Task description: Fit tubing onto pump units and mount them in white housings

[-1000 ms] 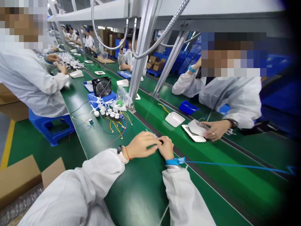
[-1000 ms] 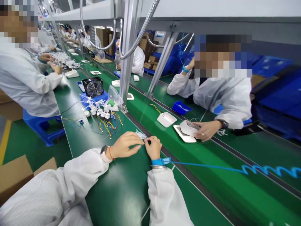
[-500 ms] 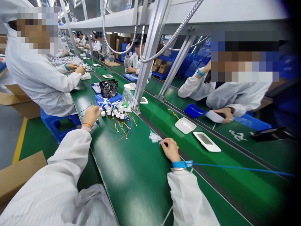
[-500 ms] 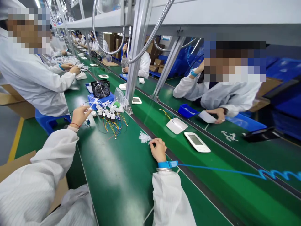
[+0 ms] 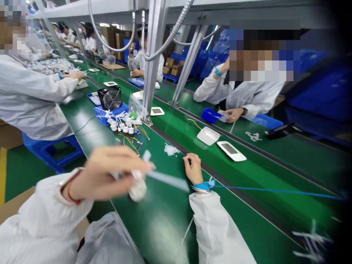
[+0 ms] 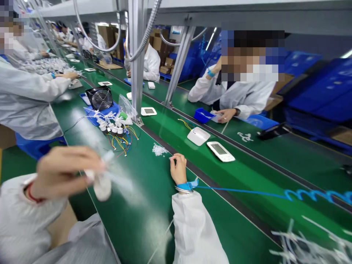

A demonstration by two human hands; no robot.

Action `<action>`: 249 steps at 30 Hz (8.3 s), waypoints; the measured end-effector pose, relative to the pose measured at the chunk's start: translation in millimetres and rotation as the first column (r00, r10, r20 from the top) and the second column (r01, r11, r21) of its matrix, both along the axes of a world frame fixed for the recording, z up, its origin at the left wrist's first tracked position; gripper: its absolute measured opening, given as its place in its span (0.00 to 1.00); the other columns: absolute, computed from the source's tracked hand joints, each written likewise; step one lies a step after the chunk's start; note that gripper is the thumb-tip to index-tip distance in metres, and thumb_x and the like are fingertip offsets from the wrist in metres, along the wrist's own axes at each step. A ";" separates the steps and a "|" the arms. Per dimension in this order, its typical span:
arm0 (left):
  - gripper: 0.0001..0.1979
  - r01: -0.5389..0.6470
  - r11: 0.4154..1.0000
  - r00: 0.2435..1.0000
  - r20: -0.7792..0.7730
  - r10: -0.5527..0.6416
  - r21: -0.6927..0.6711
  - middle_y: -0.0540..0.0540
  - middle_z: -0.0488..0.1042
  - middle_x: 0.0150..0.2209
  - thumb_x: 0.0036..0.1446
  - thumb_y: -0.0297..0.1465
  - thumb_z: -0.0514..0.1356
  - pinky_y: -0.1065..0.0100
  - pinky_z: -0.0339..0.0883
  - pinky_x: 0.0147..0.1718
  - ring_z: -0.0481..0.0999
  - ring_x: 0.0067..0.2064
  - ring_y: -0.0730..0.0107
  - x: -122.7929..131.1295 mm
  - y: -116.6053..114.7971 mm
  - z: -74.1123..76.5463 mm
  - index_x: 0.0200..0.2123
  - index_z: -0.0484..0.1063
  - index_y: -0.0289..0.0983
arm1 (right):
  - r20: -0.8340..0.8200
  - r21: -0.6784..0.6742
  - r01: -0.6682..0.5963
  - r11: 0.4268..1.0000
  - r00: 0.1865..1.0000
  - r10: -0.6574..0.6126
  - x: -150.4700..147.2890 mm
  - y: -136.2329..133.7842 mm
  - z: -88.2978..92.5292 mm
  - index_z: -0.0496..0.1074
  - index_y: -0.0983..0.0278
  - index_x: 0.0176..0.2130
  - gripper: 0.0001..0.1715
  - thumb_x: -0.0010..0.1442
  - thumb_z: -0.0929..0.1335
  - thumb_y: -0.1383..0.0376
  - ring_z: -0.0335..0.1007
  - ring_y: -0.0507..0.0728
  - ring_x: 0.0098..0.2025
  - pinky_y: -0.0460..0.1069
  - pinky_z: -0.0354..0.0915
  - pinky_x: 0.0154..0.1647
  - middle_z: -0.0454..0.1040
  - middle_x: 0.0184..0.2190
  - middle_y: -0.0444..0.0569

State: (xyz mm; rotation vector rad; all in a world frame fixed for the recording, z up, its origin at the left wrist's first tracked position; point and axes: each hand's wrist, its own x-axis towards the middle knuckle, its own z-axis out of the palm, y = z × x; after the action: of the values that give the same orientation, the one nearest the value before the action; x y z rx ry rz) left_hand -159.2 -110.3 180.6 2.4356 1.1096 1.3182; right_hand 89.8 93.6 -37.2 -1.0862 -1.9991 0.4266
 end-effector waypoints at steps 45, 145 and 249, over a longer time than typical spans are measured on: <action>0.10 0.284 0.833 0.959 0.140 -0.247 -0.474 0.48 0.73 0.27 0.55 0.31 0.57 0.76 0.58 0.27 0.68 0.27 0.77 177.1 115.8 -183.6 0.37 0.76 0.35 | -0.486 -0.558 -0.113 0.822 0.847 -0.214 92.6 -112.4 22.4 0.65 0.62 0.31 0.13 0.51 0.69 0.56 0.64 0.52 0.31 0.48 0.61 0.34 0.67 0.28 0.44; 0.13 0.314 0.685 0.948 0.263 -0.181 -0.658 0.46 0.75 0.28 0.52 0.32 0.58 0.75 0.62 0.28 0.70 0.28 0.75 170.9 115.3 -177.5 0.39 0.75 0.31 | -0.502 -0.488 -0.012 0.873 0.822 -0.269 103.3 -109.7 20.9 0.70 0.63 0.23 0.18 0.57 0.64 0.55 0.64 0.52 0.27 0.48 0.61 0.32 0.71 0.22 0.45; 0.07 0.663 0.611 0.721 0.148 -0.677 -0.433 0.47 0.70 0.30 0.55 0.31 0.58 0.73 0.62 0.34 0.69 0.32 0.75 164.5 104.9 -64.2 0.30 0.69 0.32 | -0.418 -0.722 -0.137 0.678 0.868 -0.269 83.6 -205.4 85.6 0.68 0.67 0.34 0.21 0.52 0.67 0.51 0.56 0.47 0.17 0.43 0.52 0.17 0.66 0.17 0.42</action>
State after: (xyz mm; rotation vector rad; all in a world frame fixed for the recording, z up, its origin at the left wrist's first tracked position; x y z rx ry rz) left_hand 5.3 -5.4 116.4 2.1473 0.3345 0.6672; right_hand 173.5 -111.8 48.5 -1.3357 -1.2972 1.4199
